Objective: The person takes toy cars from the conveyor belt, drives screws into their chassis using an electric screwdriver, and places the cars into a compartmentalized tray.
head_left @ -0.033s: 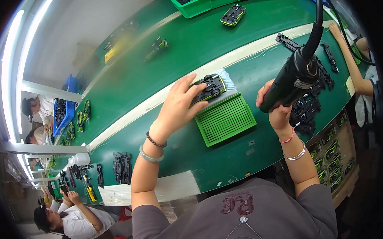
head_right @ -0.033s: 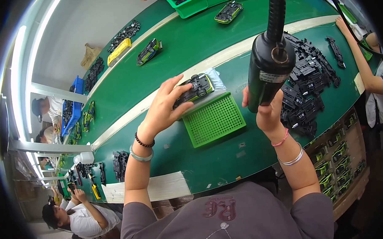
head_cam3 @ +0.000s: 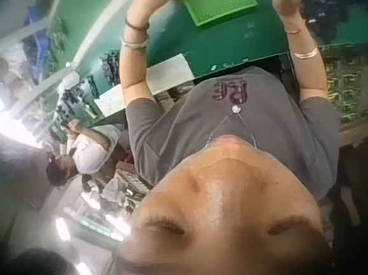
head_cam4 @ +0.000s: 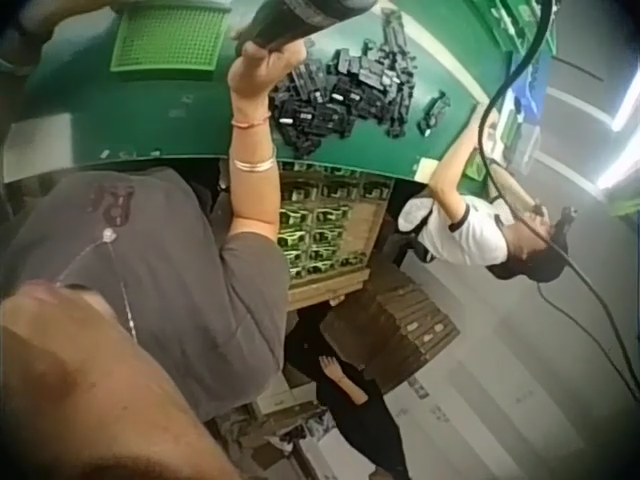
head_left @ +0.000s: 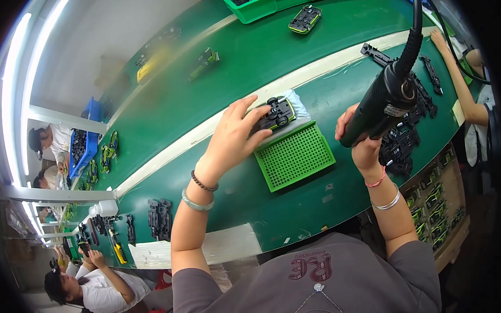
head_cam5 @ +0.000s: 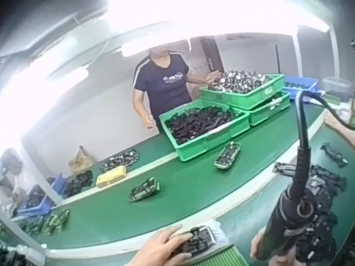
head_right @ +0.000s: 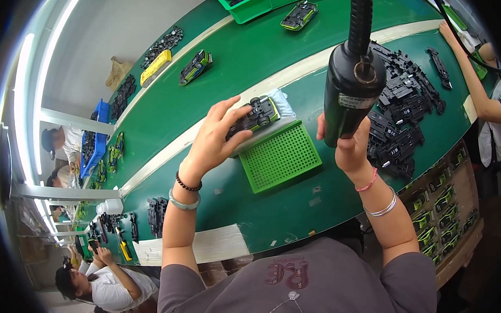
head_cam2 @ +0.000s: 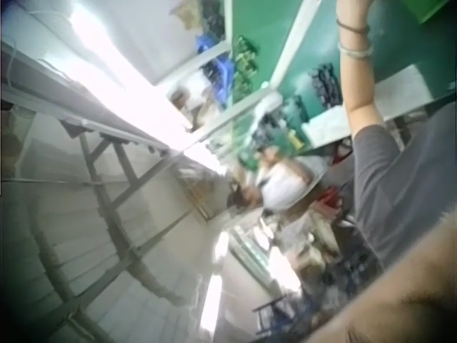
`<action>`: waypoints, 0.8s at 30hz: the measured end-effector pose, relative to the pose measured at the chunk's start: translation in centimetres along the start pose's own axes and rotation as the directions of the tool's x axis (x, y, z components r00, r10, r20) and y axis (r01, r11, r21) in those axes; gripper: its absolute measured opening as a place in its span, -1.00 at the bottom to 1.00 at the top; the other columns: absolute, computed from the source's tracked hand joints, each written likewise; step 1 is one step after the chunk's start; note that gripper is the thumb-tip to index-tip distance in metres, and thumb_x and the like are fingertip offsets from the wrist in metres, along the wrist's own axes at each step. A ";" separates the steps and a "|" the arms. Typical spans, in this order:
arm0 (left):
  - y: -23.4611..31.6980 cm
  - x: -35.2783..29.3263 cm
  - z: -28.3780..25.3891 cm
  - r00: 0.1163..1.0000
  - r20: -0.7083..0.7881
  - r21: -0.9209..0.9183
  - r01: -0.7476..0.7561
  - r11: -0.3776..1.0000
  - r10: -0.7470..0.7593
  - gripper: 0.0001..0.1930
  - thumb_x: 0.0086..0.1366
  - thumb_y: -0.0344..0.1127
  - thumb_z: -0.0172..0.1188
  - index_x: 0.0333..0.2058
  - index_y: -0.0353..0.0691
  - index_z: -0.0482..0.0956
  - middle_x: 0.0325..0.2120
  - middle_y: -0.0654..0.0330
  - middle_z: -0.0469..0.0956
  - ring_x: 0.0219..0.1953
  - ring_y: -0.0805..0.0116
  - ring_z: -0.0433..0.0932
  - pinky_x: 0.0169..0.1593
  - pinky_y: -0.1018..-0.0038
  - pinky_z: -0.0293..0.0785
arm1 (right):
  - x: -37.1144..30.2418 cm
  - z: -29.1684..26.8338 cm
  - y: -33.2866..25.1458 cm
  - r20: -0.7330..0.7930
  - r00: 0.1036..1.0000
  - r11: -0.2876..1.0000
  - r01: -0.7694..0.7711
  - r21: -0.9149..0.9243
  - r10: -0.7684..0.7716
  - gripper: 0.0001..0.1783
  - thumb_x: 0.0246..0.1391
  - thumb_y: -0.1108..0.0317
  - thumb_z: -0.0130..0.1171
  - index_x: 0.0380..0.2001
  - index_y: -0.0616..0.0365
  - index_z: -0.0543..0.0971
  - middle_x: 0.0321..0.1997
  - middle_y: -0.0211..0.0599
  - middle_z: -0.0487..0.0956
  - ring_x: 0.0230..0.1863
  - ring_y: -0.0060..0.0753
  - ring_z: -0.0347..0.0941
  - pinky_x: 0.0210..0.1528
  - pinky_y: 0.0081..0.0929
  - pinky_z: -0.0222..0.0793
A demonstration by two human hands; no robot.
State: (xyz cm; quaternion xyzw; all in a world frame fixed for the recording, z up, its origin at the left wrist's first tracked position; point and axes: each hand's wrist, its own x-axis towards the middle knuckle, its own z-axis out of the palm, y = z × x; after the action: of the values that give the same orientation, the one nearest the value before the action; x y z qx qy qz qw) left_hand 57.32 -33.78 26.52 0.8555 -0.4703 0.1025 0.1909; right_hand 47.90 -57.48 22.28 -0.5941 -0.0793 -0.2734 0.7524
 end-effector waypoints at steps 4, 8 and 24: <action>0.3 1.4 -0.6 0.995 0.102 -0.108 0.031 0.994 -0.020 -0.58 0.02 -0.34 0.21 -0.08 -0.10 0.43 -0.16 0.06 0.38 -0.13 0.11 0.36 -0.08 0.31 0.34 | 0.0 -0.1 0.2 0.011 1.000 1.000 0.009 -0.007 -0.009 -0.15 -0.27 -0.45 0.03 -0.51 0.32 0.39 -0.66 -0.36 0.36 -0.63 -0.53 0.33 -0.60 -0.63 0.20; 0.0 1.5 -0.4 0.994 0.109 -0.099 -0.001 0.995 0.012 -0.61 0.01 -0.34 0.21 -0.11 -0.10 0.46 -0.22 0.10 0.39 -0.18 0.15 0.38 -0.11 0.32 0.35 | 0.0 0.1 0.2 0.001 1.000 1.000 0.019 0.017 -0.019 -0.18 -0.26 -0.41 0.06 -0.52 0.32 0.39 -0.67 -0.37 0.35 -0.63 -0.54 0.32 -0.61 -0.64 0.19; -0.8 2.1 2.2 0.988 -0.025 0.034 -0.150 0.988 0.151 -0.56 -0.05 -0.22 0.27 -0.11 -0.04 0.46 -0.28 0.09 0.33 -0.14 0.11 0.36 -0.12 0.29 0.35 | 0.1 -0.2 0.3 -0.010 1.000 0.999 0.006 0.044 -0.006 -0.21 -0.28 -0.38 0.11 -0.57 0.31 0.40 -0.68 -0.35 0.38 -0.65 -0.57 0.30 -0.61 -0.65 0.18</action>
State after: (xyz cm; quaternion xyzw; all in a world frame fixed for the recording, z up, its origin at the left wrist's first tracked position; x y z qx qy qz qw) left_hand 59.09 -35.94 25.09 0.8189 -0.5293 0.1357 0.1754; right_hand 48.07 -57.66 22.02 -0.5756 -0.0835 -0.2767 0.7650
